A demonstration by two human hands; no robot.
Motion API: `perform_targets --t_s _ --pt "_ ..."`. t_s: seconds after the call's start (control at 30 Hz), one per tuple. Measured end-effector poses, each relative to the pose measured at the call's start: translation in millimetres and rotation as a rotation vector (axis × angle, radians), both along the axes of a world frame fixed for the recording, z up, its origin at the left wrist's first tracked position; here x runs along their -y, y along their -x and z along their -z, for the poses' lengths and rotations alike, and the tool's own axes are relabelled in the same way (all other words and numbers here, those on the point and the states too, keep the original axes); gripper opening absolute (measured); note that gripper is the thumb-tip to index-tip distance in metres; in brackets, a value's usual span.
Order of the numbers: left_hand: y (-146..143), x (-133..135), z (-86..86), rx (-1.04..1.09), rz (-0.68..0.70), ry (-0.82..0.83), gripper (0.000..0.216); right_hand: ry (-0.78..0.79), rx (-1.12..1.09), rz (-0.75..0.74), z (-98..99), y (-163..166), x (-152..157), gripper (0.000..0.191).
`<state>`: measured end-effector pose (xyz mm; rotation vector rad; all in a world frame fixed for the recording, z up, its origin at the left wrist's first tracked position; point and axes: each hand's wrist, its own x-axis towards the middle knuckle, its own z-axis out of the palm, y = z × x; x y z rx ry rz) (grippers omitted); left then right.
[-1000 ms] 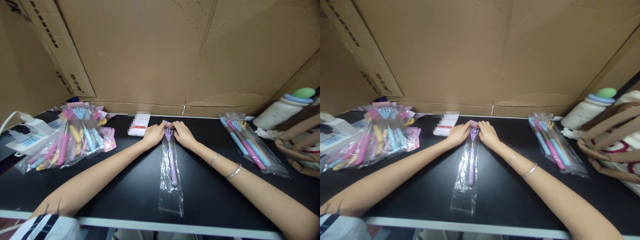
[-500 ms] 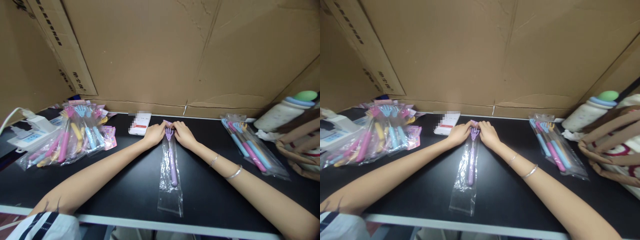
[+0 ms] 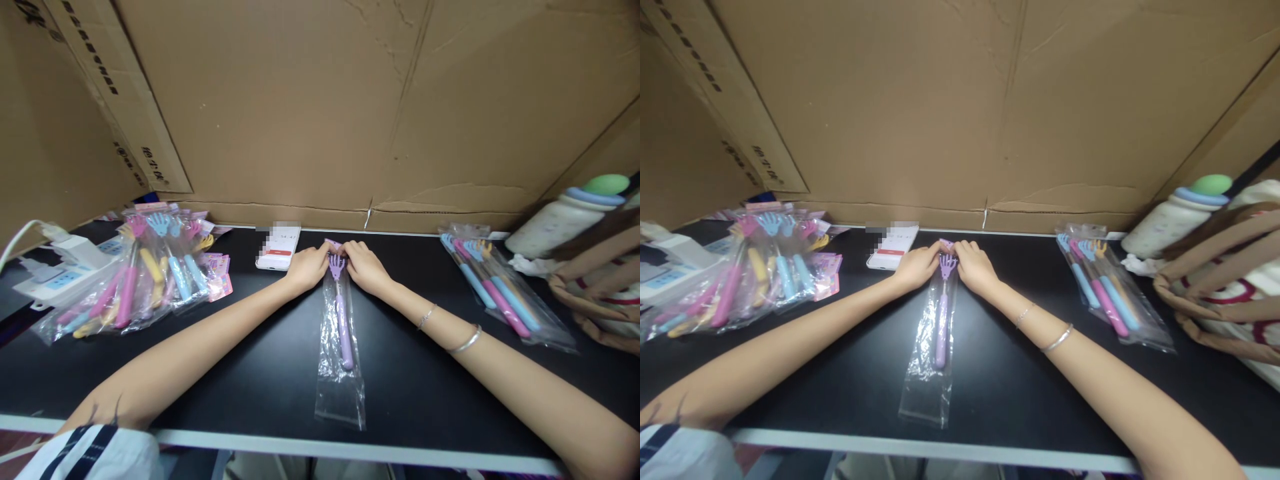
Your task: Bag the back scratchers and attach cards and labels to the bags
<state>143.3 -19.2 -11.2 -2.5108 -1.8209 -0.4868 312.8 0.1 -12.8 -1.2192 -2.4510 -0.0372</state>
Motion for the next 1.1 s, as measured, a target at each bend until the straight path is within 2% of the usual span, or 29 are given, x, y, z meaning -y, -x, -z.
perform_targets --t_s 0.77,0.9,1.1 --pt "-0.6 0.3 1.3 0.032 0.007 -0.029 0.03 0.0 0.038 -0.032 -0.8 -4.9 -3.1 0.026" --pt "-2.0 1.4 -0.6 0.117 0.022 -0.013 0.032 0.02 -0.034 -0.034 0.4 -6.0 -5.4 0.026" --pt "-0.8 -0.5 -0.6 0.305 0.073 0.025 0.026 0.133 -0.301 -0.05 11.2 -12.5 -21.1 0.026"
